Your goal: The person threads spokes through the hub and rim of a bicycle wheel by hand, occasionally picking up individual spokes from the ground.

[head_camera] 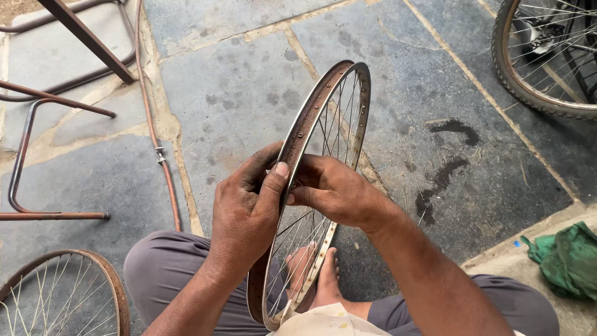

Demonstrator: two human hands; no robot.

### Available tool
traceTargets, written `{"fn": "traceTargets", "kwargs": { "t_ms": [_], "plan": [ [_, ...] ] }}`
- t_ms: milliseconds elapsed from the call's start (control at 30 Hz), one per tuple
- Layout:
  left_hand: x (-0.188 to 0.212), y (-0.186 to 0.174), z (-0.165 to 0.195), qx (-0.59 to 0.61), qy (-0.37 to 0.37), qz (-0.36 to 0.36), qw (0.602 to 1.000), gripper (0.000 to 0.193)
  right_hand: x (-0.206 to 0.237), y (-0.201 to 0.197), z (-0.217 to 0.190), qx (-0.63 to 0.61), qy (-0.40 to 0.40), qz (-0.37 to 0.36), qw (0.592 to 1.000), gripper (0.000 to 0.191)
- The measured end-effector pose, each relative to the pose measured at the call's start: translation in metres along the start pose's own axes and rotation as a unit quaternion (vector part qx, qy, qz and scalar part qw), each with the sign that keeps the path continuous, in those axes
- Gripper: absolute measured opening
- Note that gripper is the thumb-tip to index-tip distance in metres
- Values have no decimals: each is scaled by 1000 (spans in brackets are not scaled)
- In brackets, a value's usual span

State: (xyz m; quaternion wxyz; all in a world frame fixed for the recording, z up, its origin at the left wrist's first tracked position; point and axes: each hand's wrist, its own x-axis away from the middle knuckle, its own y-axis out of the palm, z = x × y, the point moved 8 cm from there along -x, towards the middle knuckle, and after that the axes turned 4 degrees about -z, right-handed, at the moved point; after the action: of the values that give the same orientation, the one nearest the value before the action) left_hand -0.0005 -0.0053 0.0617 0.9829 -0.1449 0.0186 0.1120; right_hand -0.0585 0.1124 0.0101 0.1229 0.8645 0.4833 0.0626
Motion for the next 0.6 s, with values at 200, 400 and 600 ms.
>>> {"fn": "traceTargets", "kwargs": {
  "t_ms": [200, 400, 600],
  "plan": [
    [-3, -6, 0, -90, 13, 16, 996, 36, -3, -4, -12, 64, 13, 59, 996, 61],
    [1, -4, 4, -51, 83, 13, 995, 37, 7, -14, -21, 341, 117, 301, 883, 47],
    [0, -7, 7, -43, 99, 23, 994, 34, 15, 16, -33, 405, -131, 395, 814, 28]
  ]
}}
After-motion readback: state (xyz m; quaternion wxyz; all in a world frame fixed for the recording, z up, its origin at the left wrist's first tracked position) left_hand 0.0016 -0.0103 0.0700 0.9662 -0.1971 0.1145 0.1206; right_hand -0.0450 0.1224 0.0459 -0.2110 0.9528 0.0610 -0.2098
